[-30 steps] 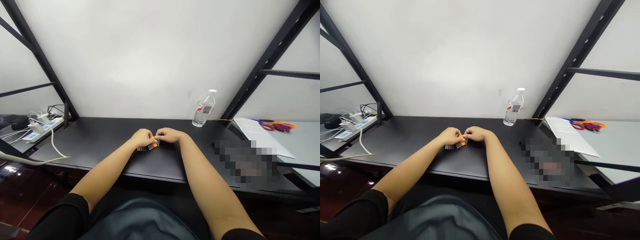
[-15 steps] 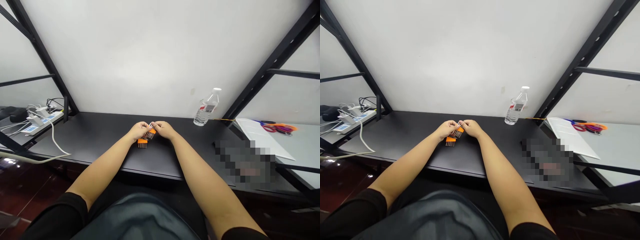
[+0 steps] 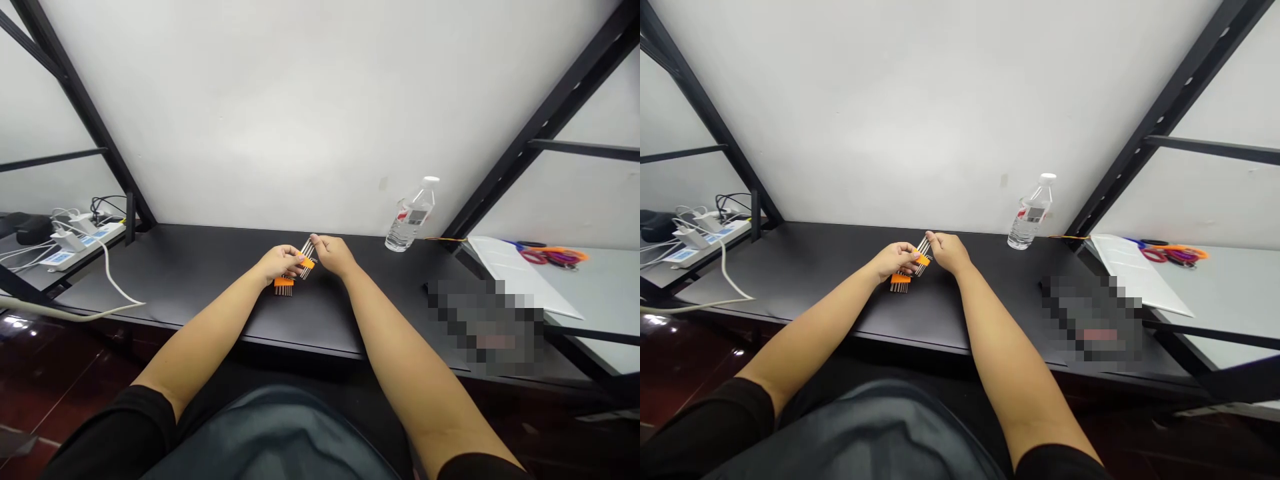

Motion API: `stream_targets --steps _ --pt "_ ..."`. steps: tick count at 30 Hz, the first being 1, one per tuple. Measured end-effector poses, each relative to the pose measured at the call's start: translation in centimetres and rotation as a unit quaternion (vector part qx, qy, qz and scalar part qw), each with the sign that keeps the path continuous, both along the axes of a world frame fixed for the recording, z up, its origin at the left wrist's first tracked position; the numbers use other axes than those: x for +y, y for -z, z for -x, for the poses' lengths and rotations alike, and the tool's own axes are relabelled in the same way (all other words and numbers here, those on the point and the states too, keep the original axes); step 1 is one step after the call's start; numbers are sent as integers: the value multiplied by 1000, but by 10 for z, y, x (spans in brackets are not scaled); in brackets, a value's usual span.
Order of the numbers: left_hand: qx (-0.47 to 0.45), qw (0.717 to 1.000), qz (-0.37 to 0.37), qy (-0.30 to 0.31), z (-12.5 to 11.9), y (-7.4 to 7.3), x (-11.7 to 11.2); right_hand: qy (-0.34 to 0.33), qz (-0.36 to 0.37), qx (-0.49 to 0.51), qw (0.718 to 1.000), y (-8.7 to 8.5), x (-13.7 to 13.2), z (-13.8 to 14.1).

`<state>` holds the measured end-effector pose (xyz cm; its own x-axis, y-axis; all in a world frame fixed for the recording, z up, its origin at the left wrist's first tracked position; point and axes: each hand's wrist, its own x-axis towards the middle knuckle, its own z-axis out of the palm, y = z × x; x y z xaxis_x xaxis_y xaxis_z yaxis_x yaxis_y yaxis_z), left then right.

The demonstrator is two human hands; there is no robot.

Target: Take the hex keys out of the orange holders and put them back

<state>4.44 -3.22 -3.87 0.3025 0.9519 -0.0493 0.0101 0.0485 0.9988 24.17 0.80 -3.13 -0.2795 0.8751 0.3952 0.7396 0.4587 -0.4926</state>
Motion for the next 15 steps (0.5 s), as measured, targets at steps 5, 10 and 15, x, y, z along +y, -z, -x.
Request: stream_targets --steps 5,10,15 --pt "32 999 18 15 5 0 1 81 8 -73 994 -4 5 -9" --pt "16 999 8 -28 10 -4 4 92 73 -174 978 -2 7 -15" --pt "4 997 -5 -78 14 -4 9 74 92 -211 970 8 7 -6"
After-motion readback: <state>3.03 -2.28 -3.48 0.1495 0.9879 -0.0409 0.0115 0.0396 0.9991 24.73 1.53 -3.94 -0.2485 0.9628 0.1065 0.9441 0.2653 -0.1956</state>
